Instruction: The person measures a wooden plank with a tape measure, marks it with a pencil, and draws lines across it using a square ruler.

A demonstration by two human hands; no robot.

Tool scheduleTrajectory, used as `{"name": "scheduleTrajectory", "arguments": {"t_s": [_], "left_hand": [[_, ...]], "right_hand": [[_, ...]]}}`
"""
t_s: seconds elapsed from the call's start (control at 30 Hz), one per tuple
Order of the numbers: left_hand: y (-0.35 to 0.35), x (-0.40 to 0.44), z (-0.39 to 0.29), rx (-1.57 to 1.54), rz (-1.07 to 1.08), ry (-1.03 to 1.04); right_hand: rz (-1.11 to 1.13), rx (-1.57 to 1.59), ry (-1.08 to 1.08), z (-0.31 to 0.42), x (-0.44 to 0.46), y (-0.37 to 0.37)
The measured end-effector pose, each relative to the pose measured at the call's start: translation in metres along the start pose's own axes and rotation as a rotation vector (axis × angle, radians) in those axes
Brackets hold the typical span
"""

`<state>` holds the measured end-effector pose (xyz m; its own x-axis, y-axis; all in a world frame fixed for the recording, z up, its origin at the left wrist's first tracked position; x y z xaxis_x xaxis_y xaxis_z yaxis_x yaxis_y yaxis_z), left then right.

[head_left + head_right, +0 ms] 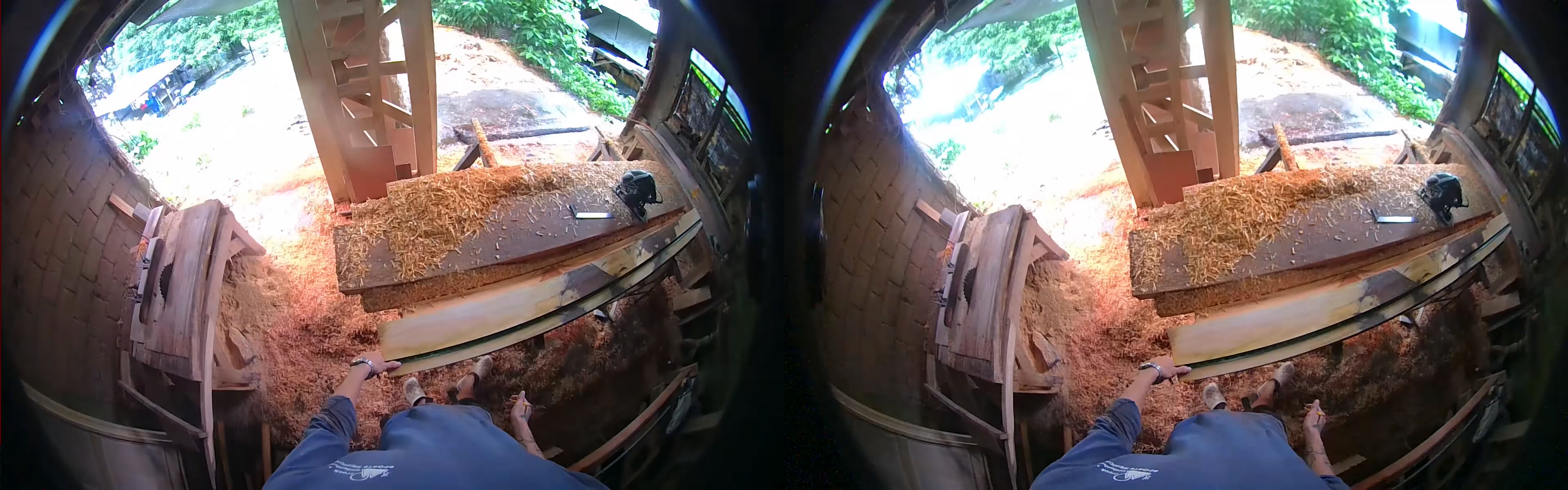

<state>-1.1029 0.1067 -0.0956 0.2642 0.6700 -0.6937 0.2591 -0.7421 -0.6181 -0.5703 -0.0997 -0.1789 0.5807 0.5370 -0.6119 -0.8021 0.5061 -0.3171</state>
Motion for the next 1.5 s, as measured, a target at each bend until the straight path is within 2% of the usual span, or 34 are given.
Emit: {"name": "scheduleTrajectory", "arguments": {"t_s": [0.07, 0.17, 0.27, 0.37, 0.57, 0.7, 0.8, 0.93, 1.0, 1.2, 1.3, 1.4, 1.5], "left_hand": [[-0.001, 0.000, 0.001, 0.052, -0.045, 0.002], [0.001, 0.001, 0.003, 0.027, 0.037, -0.016], [-0.006, -0.006, -0.005, -0.040, 0.049, 0.005], [-0.007, -0.004, -0.006, 0.001, 0.065, -0.018], [-0.007, -0.012, -0.009, -0.148, 0.136, -0.005], [-0.009, -0.010, -0.008, -0.122, 0.093, -0.016], [-0.013, -0.013, -0.011, -0.062, 0.078, -0.040], [-0.010, -0.011, -0.008, -0.086, 0.065, -0.022], [-0.028, -0.036, -0.030, -0.168, 0.100, -0.007], [-0.043, -0.052, -0.044, -0.066, 0.128, -0.116], [-0.039, -0.045, -0.040, -0.033, 0.139, -0.091], [-0.035, -0.042, -0.035, -0.139, 0.047, -0.029], [-0.032, -0.039, -0.031, -0.130, 0.091, -0.078]], "right_hand": [[0.010, -0.038, -0.021, -0.001, 0.004, 0.003], [0.030, -0.005, 0.012, -0.011, 0.004, 0.010], [0.042, -0.130, 0.002, -0.012, -0.001, 0.014], [0.018, -0.171, -0.093, -0.023, 0.007, 0.019], [0.137, -0.175, -0.026, -0.034, 0.009, 0.033], [0.089, -0.297, -0.137, -0.048, 0.027, 0.038], [0.088, -0.205, 0.007, -0.027, 0.009, 0.045], [0.153, -0.134, -0.023, 0.014, -0.026, 0.053], [0.169, -0.093, 0.033, 0.018, -0.031, 0.057], [0.166, -0.145, -0.013, 0.008, -0.016, 0.071], [0.208, -0.094, 0.034, 0.019, -0.029, 0.076], [0.220, -0.134, 0.044, 0.022, -0.032, 0.078], [0.196, -0.155, 0.003, 0.015, -0.025, 0.075]]}}
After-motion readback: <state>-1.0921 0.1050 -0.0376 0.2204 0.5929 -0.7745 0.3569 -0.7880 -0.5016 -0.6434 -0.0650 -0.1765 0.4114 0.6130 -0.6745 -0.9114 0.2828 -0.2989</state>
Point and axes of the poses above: each hand's wrist, its own x-axis towards the middle knuckle, its own y-axis out of the palm, z = x × y, the point moved 6 cm from there along x, towards the middle knuckle, and after that the axes turned 4 degrees about x, right-handed, at the moved point
